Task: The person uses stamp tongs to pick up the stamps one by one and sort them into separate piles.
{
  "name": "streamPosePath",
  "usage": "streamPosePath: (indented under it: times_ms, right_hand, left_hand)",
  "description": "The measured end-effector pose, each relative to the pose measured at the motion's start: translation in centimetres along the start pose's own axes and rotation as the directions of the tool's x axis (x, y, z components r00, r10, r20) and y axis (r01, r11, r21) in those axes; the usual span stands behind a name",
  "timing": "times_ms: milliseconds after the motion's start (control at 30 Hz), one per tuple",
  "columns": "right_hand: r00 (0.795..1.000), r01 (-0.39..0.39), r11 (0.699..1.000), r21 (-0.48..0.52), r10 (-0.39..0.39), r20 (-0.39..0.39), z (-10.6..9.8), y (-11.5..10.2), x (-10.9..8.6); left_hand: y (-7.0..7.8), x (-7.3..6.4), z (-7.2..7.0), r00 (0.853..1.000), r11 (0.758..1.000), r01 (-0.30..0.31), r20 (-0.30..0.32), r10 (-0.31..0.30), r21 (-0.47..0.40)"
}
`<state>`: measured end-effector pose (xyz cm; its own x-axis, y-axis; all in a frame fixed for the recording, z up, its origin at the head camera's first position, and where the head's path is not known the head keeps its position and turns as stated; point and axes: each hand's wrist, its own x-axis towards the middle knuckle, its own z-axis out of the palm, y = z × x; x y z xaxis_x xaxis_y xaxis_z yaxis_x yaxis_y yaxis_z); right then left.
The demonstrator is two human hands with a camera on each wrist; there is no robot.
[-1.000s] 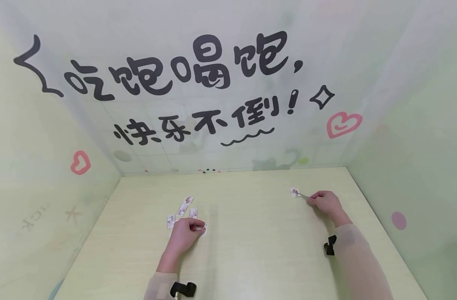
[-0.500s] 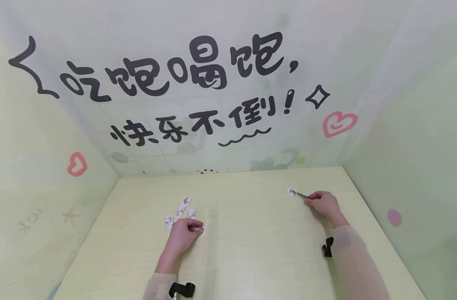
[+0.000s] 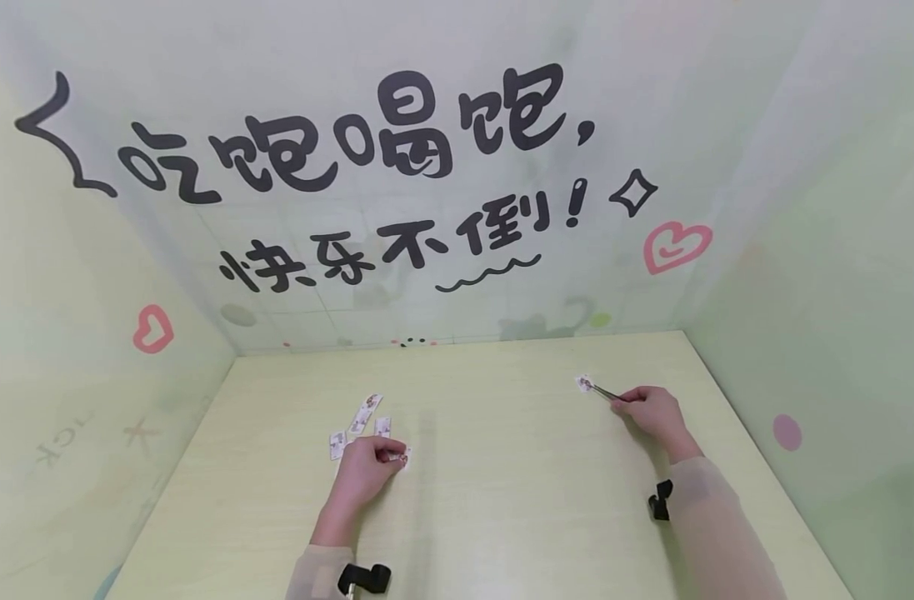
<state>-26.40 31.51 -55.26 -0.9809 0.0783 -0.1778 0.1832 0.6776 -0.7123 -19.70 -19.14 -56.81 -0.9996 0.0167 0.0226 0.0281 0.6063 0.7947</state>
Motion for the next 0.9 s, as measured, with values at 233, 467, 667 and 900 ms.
streamPosePath:
  times_ms: [233, 467, 667, 900]
  right_hand:
    - [1.000, 0.002, 1.000, 0.004, -0.002, 0.017, -0.09, 0.07, -0.21]
    - [1.000, 0.009, 1.000, 0.007, -0.009, 0.020, -0.16, 0.27, -0.39]
    - [1.000, -0.001, 1.000, 0.007, 0.001, 0.021, -0.28, 0.70, -0.72]
    - [1.000, 0.007, 1.000, -0.006, -0.007, -0.001, -0.30, 0.93, -1.03]
  left_hand:
    - [-0.04, 0.01, -0.05, 1.000, 1.000, 0.009, 0.001, -0.009, 0.007]
    - [0.32, -0.01, -0.21, 1.000, 1.000, 0.021, 0.003, -0.021, 0.003]
    - [0.43, -0.05, -0.17, 1.000, 1.000, 0.030, 0.009, -0.030, 0.008]
    - [0.29, 0.05, -0.13, 0.999, 0.999, 0.031, 0.008, -0.031, 0.009]
